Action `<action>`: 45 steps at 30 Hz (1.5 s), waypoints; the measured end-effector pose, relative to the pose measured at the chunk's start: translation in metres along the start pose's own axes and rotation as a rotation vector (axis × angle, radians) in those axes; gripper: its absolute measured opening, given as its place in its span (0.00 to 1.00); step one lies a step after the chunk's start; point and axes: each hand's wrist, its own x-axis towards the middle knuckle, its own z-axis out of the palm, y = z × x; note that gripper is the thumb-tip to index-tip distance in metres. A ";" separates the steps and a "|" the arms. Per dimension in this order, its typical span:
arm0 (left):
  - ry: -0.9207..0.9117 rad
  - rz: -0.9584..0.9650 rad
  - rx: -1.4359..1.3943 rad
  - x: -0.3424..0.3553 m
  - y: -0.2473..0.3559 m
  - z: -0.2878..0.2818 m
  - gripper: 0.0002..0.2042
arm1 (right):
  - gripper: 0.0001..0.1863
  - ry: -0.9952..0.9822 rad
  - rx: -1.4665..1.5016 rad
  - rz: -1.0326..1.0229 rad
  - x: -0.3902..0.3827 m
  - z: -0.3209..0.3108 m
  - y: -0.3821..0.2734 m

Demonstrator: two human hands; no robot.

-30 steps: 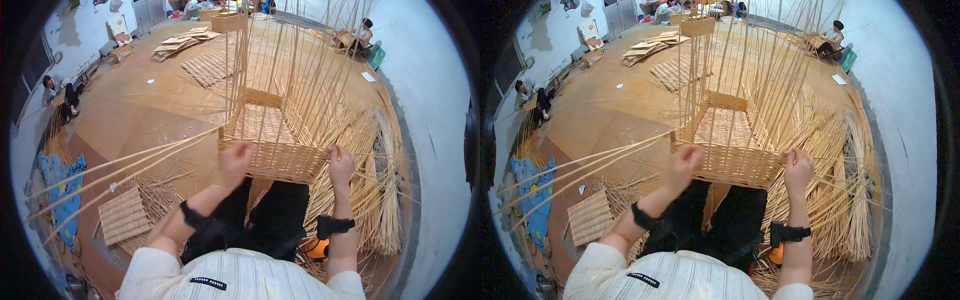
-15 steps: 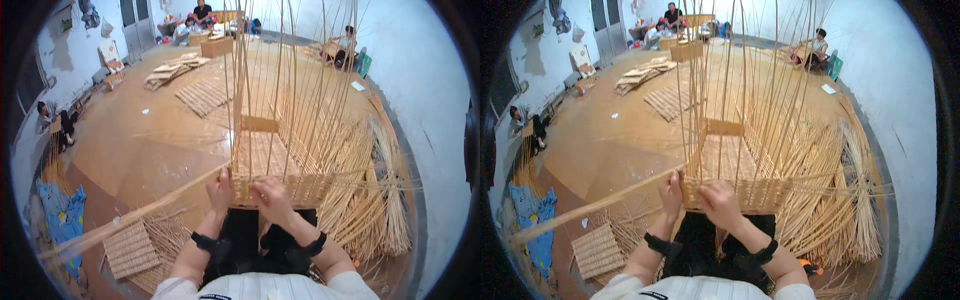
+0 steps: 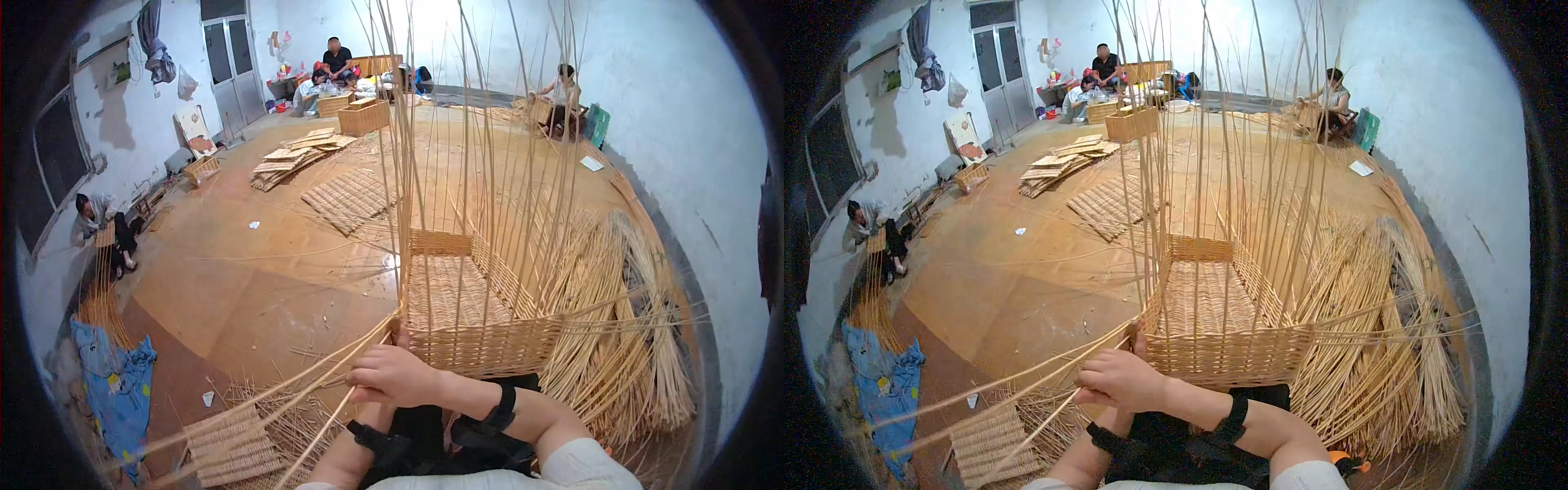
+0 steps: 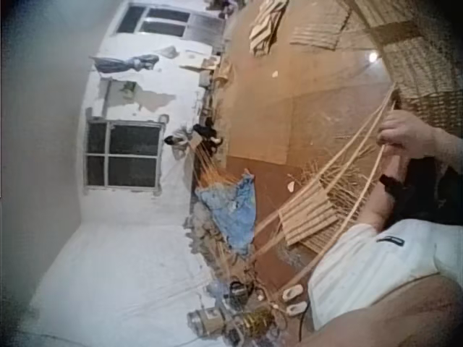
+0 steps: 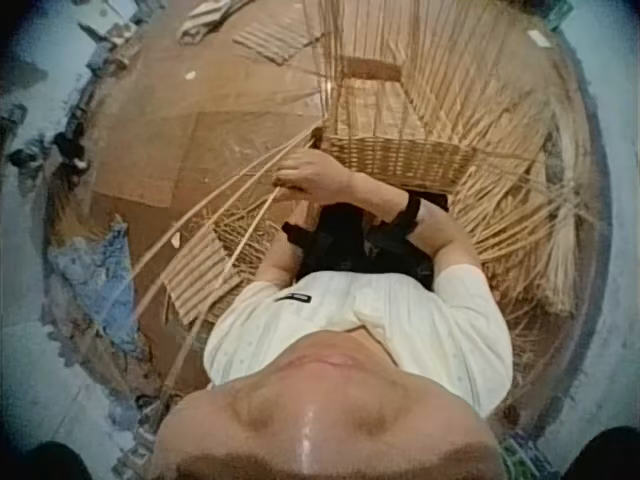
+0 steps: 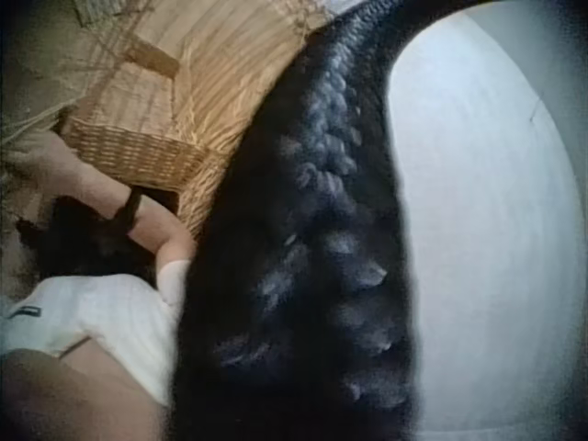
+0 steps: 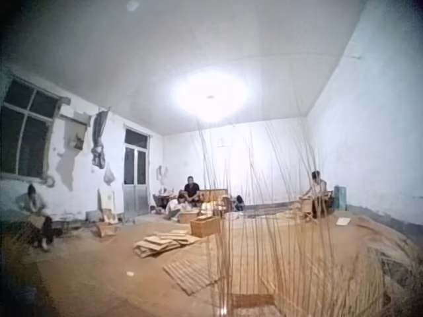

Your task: Weaving a large basket using long wicker/bamboo strips.

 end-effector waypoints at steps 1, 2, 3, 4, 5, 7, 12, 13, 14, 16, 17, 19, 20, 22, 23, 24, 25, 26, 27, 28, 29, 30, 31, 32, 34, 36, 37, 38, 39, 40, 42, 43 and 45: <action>0.009 0.005 0.022 0.002 0.003 0.000 0.16 | 0.17 -0.011 0.025 0.005 -0.003 -0.004 -0.004; 0.018 0.006 0.049 0.002 0.004 0.001 0.16 | 0.15 -0.022 0.052 0.010 -0.007 -0.008 -0.009; 0.029 0.004 0.065 -0.002 0.006 0.001 0.17 | 0.14 -0.032 0.079 0.016 -0.012 -0.011 -0.013; 0.033 0.005 0.083 -0.006 0.007 0.002 0.17 | 0.14 -0.024 0.083 0.016 -0.020 -0.010 -0.016; 0.036 0.001 0.103 -0.010 0.009 0.008 0.18 | 0.13 0.117 0.091 0.095 -0.029 -0.011 -0.018; 0.039 0.006 0.132 -0.013 0.008 0.007 0.19 | 0.14 0.268 0.112 0.168 -0.041 -0.006 -0.017; -0.178 0.048 0.077 0.000 -0.045 -0.018 0.23 | 0.28 1.157 1.006 0.827 -0.076 -0.008 0.025; -0.243 0.070 0.109 0.009 -0.045 -0.022 0.25 | 0.29 1.216 1.133 0.813 -0.080 -0.020 0.033; -0.273 0.066 0.258 0.015 -0.045 -0.029 0.24 | 0.29 1.242 1.186 0.790 -0.082 -0.031 0.036; -0.431 -0.037 0.161 0.032 -0.026 -0.027 0.24 | 0.29 1.293 1.222 0.767 -0.078 -0.047 0.038; -0.523 -0.137 -0.055 0.042 -0.003 -0.026 0.24 | 0.30 1.316 1.248 0.760 -0.080 -0.046 0.047; -0.536 -0.239 -0.120 0.051 0.018 -0.026 0.22 | 0.30 1.271 1.303 0.693 -0.083 -0.041 0.055; -0.566 -0.306 -0.174 0.054 0.021 -0.024 0.21 | 0.30 1.232 1.349 0.584 -0.085 -0.041 0.057; -0.547 -0.295 -0.142 0.052 0.016 -0.024 0.18 | 0.29 1.234 1.388 0.604 -0.090 -0.035 0.057; -0.531 -0.277 -0.096 0.053 0.017 -0.024 0.16 | 0.27 1.242 1.434 0.610 -0.090 -0.035 0.056; -0.535 -0.267 -0.104 0.049 0.016 -0.024 0.16 | 0.27 1.237 1.423 0.605 -0.087 -0.039 0.051; -0.437 -0.277 -0.101 0.041 0.015 -0.021 0.14 | 0.24 1.216 1.233 0.729 -0.082 -0.049 0.042; -0.339 -0.285 -0.097 0.034 0.015 -0.019 0.12 | 0.21 1.191 1.041 0.842 -0.076 -0.056 0.039; -0.358 -0.266 -0.105 0.029 0.011 -0.012 0.12 | 0.21 1.202 1.020 0.822 -0.072 -0.062 0.043; -0.298 -0.236 -0.138 0.026 0.002 -0.006 0.11 | 0.16 0.950 0.657 0.744 -0.063 -0.066 0.055; -0.239 -0.207 -0.171 0.025 -0.005 -0.002 0.11 | 0.16 0.695 0.301 0.656 -0.052 -0.071 0.067; -0.218 -0.231 -0.147 0.023 0.009 0.004 0.10 | 0.16 0.711 0.284 0.658 -0.036 -0.077 0.082; -0.226 -0.231 -0.144 0.020 0.008 0.002 0.10 | 0.20 0.598 -0.205 0.541 -0.013 -0.077 0.096; -0.229 -0.241 -0.190 0.020 0.005 0.004 0.10 | 0.27 0.455 -0.692 0.408 -0.005 -0.083 0.101; -0.216 -0.244 -0.232 0.029 -0.003 -0.002 0.10 | 0.25 0.619 -0.290 0.632 0.008 -0.094 0.075; -0.237 -0.209 -0.137 0.032 -0.012 -0.010 0.10 | 0.28 0.992 0.220 0.580 -0.010 -0.095 0.052; -0.233 -0.222 -0.127 0.028 -0.010 -0.016 0.10 | 0.30 0.980 0.163 0.704 -0.039 -0.090 0.039; -0.209 -0.187 -0.162 0.029 -0.007 -0.013 0.09 | 0.32 0.969 0.092 0.823 -0.070 -0.085 0.032; -0.185 -0.148 -0.195 0.031 -0.005 -0.010 0.09 | 0.32 0.978 0.091 0.827 -0.092 -0.074 0.031; -0.184 -0.144 -0.159 0.032 -0.013 -0.016 0.11 | 0.32 0.997 0.107 0.738 -0.112 -0.060 0.031; -0.151 -0.038 -0.003 0.029 -0.007 -0.018 0.12 | 0.31 1.021 0.117 0.681 -0.127 -0.051 0.026; -0.107 0.080 0.143 0.026 -0.002 -0.017 0.12 | 0.31 1.033 0.117 0.688 -0.128 -0.053 0.021; 0.049 0.296 0.456 0.012 0.006 -0.011 0.13 | 0.31 0.945 0.160 0.696 -0.126 -0.061 0.014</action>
